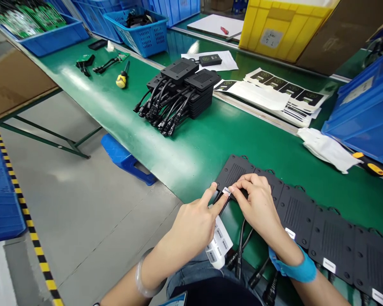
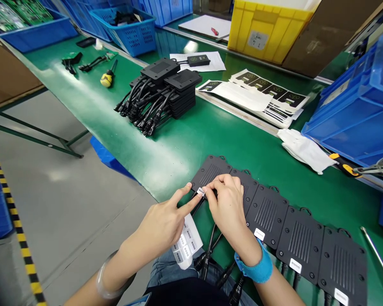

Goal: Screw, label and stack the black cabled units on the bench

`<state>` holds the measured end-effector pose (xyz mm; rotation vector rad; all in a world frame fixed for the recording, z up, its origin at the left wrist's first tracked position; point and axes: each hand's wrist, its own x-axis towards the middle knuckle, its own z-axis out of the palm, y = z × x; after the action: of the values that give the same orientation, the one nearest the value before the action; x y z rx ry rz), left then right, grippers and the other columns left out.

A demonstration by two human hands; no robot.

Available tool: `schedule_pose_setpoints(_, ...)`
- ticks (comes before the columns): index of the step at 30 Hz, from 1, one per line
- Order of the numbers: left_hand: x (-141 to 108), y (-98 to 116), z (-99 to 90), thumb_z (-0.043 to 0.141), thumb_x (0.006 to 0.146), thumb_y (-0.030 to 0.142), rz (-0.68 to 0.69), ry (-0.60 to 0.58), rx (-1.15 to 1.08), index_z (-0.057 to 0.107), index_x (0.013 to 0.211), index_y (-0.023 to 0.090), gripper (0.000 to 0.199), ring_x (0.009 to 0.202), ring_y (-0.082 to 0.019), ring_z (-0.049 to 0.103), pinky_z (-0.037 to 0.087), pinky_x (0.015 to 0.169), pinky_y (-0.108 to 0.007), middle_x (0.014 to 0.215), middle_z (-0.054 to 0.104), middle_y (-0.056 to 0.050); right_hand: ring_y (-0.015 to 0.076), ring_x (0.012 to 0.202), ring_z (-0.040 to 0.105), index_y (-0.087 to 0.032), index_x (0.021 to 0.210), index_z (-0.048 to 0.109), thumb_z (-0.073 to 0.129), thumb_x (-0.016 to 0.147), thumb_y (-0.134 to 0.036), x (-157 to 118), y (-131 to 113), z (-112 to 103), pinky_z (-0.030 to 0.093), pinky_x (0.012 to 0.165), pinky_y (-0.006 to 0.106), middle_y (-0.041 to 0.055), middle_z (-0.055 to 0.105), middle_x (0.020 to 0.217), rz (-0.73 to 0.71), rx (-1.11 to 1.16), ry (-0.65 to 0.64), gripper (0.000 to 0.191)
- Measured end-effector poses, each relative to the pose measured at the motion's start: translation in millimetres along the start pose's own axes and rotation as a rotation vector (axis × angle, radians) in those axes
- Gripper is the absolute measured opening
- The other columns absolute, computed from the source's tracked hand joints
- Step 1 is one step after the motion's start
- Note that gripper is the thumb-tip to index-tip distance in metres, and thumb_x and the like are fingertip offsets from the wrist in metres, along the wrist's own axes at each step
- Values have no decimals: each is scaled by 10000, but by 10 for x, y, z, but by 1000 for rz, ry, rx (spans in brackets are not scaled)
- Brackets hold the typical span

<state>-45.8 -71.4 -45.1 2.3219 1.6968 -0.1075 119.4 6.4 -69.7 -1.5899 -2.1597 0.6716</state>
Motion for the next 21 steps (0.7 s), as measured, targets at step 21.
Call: schedule_pose_setpoints(21, 119, -25, -325, 377, 840, 45, -96, -5, -158, 455, 1263, 161, 446, 769, -259, 729, 578, 668, -388, 1202, 672, -120, 387, 1323, 485, -164, 1267, 657, 451, 984, -368, -635, 115, -383, 414, 1030, 627, 203, 537, 1430, -265, -430, 112, 406)
